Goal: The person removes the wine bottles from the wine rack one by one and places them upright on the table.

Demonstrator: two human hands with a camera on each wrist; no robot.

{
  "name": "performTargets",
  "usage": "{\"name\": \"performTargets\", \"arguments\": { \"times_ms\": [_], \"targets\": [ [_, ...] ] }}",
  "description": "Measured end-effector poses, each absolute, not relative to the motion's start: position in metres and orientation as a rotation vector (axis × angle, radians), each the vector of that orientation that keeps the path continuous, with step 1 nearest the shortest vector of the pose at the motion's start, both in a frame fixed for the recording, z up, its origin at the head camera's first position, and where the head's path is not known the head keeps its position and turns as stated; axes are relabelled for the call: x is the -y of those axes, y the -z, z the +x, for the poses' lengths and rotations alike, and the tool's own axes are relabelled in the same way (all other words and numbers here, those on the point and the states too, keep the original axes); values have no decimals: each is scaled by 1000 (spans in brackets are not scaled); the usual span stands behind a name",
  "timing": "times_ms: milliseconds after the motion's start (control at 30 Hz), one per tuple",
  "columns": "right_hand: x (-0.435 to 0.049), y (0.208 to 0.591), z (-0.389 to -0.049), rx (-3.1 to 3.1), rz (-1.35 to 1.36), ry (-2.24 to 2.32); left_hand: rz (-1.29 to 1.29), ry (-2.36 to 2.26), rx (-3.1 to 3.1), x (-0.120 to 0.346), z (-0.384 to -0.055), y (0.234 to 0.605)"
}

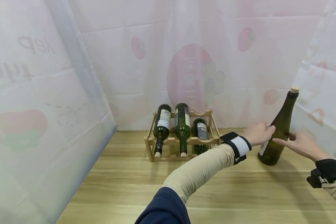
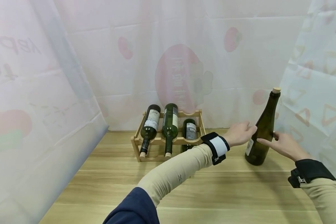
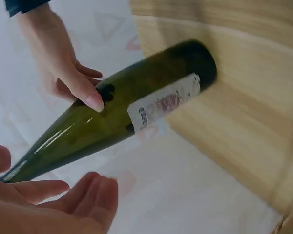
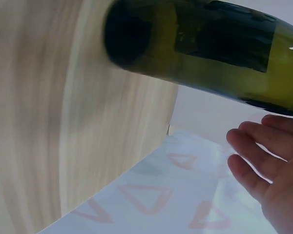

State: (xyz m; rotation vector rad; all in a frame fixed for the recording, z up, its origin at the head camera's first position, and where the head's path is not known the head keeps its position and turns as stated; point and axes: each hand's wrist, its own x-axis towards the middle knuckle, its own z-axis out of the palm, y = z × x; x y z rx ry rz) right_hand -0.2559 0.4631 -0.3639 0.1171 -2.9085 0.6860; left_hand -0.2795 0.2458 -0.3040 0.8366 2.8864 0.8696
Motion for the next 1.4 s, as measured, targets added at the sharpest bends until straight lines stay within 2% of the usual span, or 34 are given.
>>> {"name": "performTargets", "arguments": {
  "times_ms": [167,400,867,1400],
  "targets": [
    [-461,367,-249,2953,85,-585,888,-536,-3099,-233,-271,311],
    [-450,368,-238,2928,58,-524,919,-342,-3265,-202,-264,322],
    [-415,373,-214,2872,74,-428,852,-309,-3333,-131,-265,356],
    [-382,367,-218,2844,216,-511,825,-327,-3294,-86,-264,356]
  ]
}}
